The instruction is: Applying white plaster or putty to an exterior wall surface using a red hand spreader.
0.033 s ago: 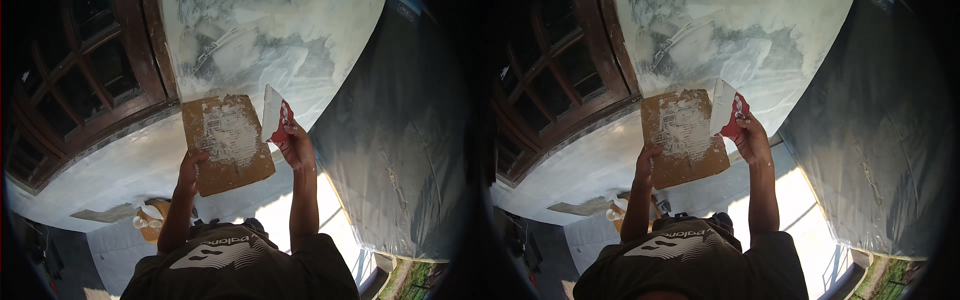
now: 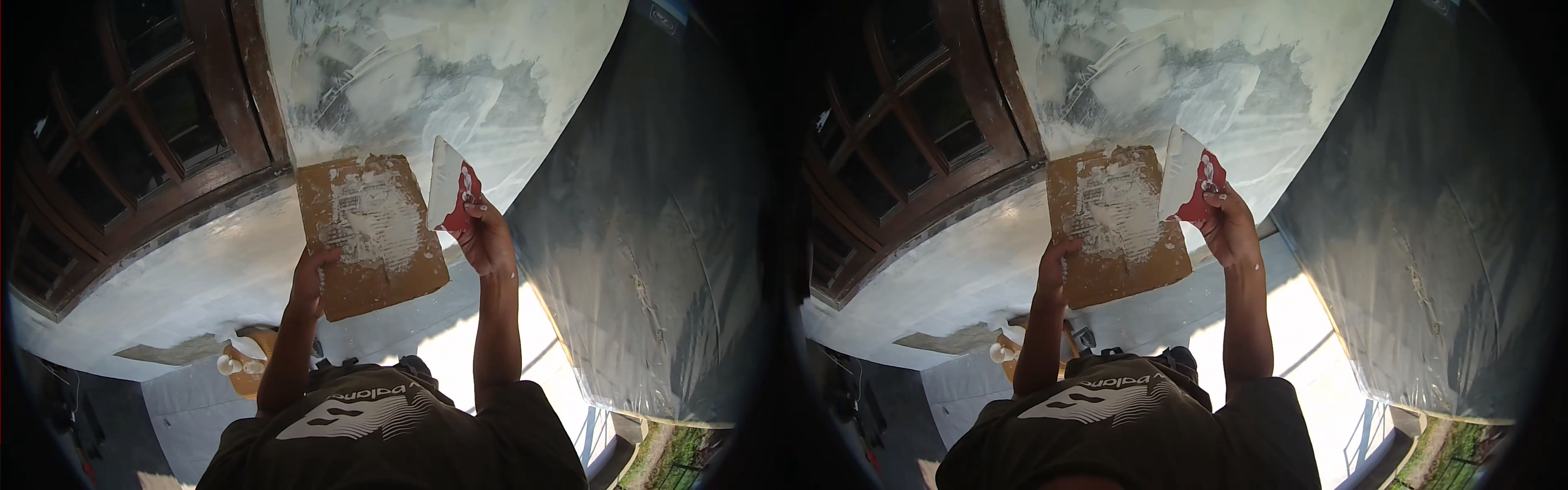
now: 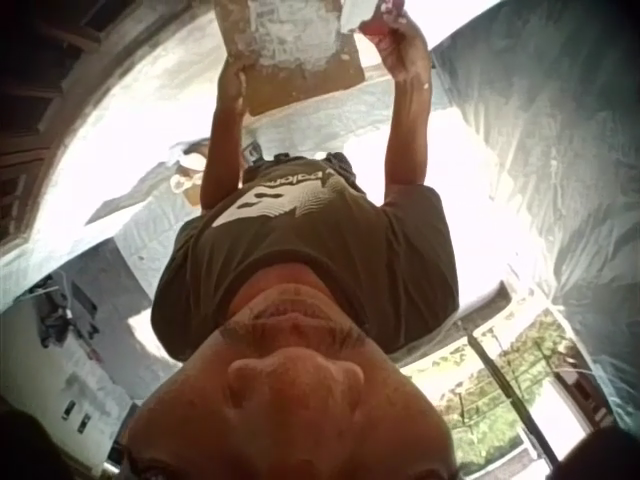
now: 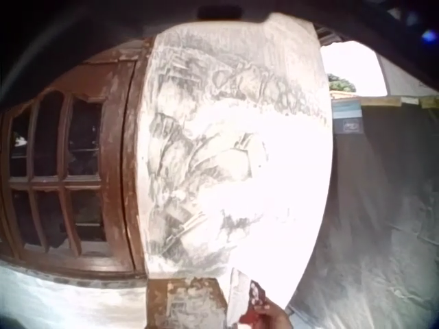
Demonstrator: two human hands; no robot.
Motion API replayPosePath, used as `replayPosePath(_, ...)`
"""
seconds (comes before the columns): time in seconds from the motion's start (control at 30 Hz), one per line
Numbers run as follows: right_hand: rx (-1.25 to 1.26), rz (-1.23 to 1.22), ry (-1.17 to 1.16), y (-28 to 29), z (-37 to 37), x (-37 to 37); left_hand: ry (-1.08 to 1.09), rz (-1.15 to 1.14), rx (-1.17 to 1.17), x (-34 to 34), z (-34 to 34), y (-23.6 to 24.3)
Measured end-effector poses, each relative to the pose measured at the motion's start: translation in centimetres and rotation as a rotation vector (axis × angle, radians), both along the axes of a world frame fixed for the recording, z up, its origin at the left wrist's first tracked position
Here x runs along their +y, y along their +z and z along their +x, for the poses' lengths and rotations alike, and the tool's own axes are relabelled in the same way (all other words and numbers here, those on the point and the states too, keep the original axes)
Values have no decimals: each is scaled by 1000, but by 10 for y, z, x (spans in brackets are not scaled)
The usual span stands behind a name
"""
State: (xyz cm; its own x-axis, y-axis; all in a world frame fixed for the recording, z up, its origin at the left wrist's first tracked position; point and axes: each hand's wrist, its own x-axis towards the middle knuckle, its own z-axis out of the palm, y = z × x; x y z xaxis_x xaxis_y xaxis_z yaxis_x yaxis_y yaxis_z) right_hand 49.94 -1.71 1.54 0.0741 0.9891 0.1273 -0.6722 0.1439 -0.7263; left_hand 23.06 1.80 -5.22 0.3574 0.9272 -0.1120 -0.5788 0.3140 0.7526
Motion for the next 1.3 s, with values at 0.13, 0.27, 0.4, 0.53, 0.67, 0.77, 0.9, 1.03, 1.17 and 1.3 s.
replayPosePath(0.13, -2, 12, -41, 8, 20, 31, -29, -14, -45, 23, 15, -1)
replayPosePath(0.27, -30, 62, -115, 16, 48, 65, 7, -21, -26, 37, 42, 2)
replayPosePath(0.4, -143, 117, -315, 28, 73, 108, 57, -19, -13, 50, 68, 1)
replayPosePath(0.53, -551, 506, -959, 32, 86, 154, 68, -26, -44, 53, 89, 6)
replayPosePath(0.67, -971, 649, -1308, 14, 95, 197, 146, -36, -27, 44, 91, 12)
replayPosePath(0.77, -1265, 726, -1379, -3, 78, 230, 236, 14, 45, 36, 86, 12)
replayPosePath(0.9, -1285, 709, -1488, -11, 57, 250, 269, 45, 8, 41, 74, 6)
replayPosePath(1.03, -1334, 729, -1429, -41, 41, 254, 229, 25, -58, 51, 71, 5)
replayPosePath(1.17, -1246, 765, -1295, -54, 51, 227, 214, 3, -109, 57, 65, 4)
replayPosePath(1.3, -1063, 631, -1510, -11, 79, 219, 194, 6, -83, 66, 58, 6)
